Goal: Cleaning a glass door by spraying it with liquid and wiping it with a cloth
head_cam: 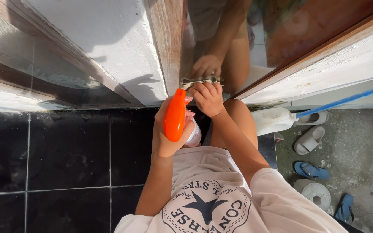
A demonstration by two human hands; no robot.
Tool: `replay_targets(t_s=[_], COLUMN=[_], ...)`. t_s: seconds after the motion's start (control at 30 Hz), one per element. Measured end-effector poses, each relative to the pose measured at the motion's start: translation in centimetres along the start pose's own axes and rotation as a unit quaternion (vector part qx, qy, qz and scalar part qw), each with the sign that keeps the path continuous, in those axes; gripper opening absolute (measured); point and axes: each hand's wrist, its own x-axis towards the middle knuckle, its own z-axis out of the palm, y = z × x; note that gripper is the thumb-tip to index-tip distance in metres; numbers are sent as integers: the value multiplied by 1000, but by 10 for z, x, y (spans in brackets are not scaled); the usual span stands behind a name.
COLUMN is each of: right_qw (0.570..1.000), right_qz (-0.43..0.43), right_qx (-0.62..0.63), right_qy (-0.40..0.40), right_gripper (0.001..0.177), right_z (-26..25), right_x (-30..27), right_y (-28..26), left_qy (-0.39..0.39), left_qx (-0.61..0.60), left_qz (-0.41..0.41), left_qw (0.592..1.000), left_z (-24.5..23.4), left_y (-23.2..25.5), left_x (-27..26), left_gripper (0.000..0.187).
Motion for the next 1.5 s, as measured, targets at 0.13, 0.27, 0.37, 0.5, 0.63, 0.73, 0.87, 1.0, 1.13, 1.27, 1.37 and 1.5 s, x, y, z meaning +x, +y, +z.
replay_targets(t_s=[0.13, 0.27, 0.37, 0.5, 0.63, 0.73, 0.87, 1.0, 1.13, 1.27, 1.37, 1.5], right_qw=[997, 989, 988, 993, 983, 980, 990, 995, 992, 989, 986, 981], right_qz=[22, 43, 62, 53, 25, 23, 49, 88, 118, 138, 164, 172], right_qx=[5, 78, 126, 47, -25, -10, -10, -26, -41, -22, 26, 65], right_qy=[-78, -117, -62, 95, 178, 198, 131, 37, -1, -46, -27, 65], right_gripper=[23, 21, 28, 37, 37, 38, 35, 29, 19, 23, 26, 30], right_z=[13, -2, -44, -108, -124, -110, -73, -28, -6, -2, -25, -83], right_x=[-59, -58, 1, 98, 163, 163, 86, -13, -76, -95, -71, 14], right_y=[-12, -13, 1, 46, 81, 86, 70, 42, 17, 10, 14, 43], left_qy=[7, 13, 16, 5, -14, -28, -34, -36, -35, -44, -48, -62], left_qx=[15, 27, 41, -25, -62, -86, -84, -63, -44, -29, -16, -33], left_qz=[13, 56, 81, 53, 35, 19, 19, 31, 30, 31, 44, 7], left_qw=[1000, 998, 996, 998, 997, 996, 996, 997, 998, 998, 998, 998], left_z=[4, 11, 16, 32, 46, 52, 53, 52, 48, 47, 49, 59], left_y=[-6, -8, -7, -17, -24, -30, -33, -47, -51, -47, -45, -53], left_x=[-1, -3, -2, -9, -12, -13, -14, -17, -17, -8, -4, -9], left_gripper=[41, 40, 35, 35, 35, 37, 39, 44, 46, 46, 47, 43])
